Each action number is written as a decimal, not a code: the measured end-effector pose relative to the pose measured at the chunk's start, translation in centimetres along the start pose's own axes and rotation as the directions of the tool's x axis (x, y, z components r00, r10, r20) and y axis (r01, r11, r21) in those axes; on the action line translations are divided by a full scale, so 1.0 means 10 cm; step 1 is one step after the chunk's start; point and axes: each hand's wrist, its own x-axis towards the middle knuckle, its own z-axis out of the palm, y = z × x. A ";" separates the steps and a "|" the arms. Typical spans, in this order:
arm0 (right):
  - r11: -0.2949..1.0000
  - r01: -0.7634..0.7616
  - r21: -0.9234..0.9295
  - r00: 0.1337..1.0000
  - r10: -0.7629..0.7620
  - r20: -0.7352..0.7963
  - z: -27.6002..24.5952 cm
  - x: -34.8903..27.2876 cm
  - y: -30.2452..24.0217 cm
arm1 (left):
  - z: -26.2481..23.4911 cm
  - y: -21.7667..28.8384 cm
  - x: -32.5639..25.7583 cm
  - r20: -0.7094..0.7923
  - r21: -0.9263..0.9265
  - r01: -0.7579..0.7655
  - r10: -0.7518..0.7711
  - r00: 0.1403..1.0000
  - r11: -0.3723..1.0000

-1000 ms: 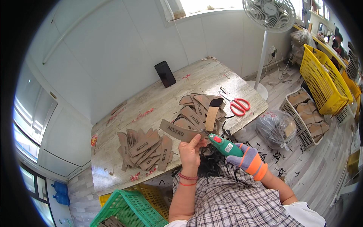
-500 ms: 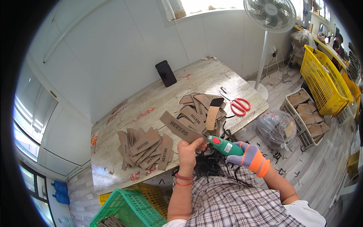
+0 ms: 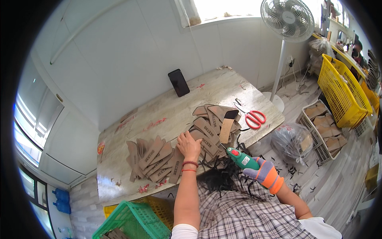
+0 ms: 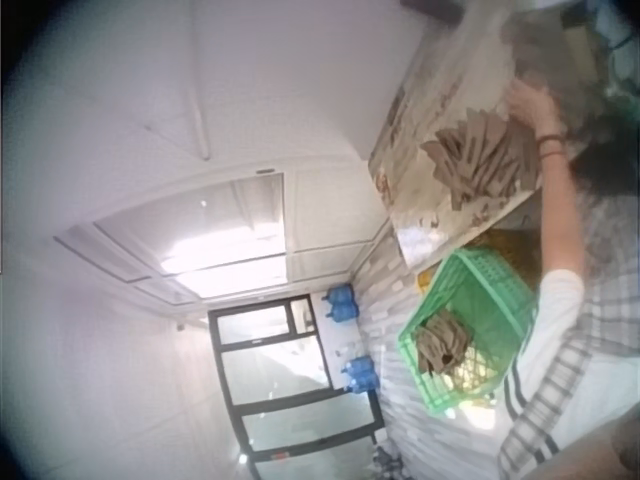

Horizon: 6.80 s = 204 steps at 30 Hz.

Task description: The person uses a handheld rotary tool to grind the edges of small cardboard pieces. They pick up each piece from a pile on the table, hold it with the left hand, and apply the tool with the right hand, then place the piece back on the table. The process is repeated continuously.

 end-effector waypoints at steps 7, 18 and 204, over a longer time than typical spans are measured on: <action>0.996 0.011 -0.091 1.000 -0.014 -0.027 0.03 0.09 0.13 | 0.02 0.06 -0.16 -0.181 -0.732 -0.021 -0.166 0.969 0.681; 0.996 0.078 -0.043 0.994 -0.080 -0.070 0.20 0.13 0.04 | -0.76 0.34 -0.50 0.181 -0.946 0.114 -0.203 0.962 -0.304; 0.988 0.053 0.145 0.997 -0.045 -0.060 0.05 -0.02 -0.12 | -0.57 0.74 -0.81 0.298 -0.918 0.256 -0.101 0.949 -0.304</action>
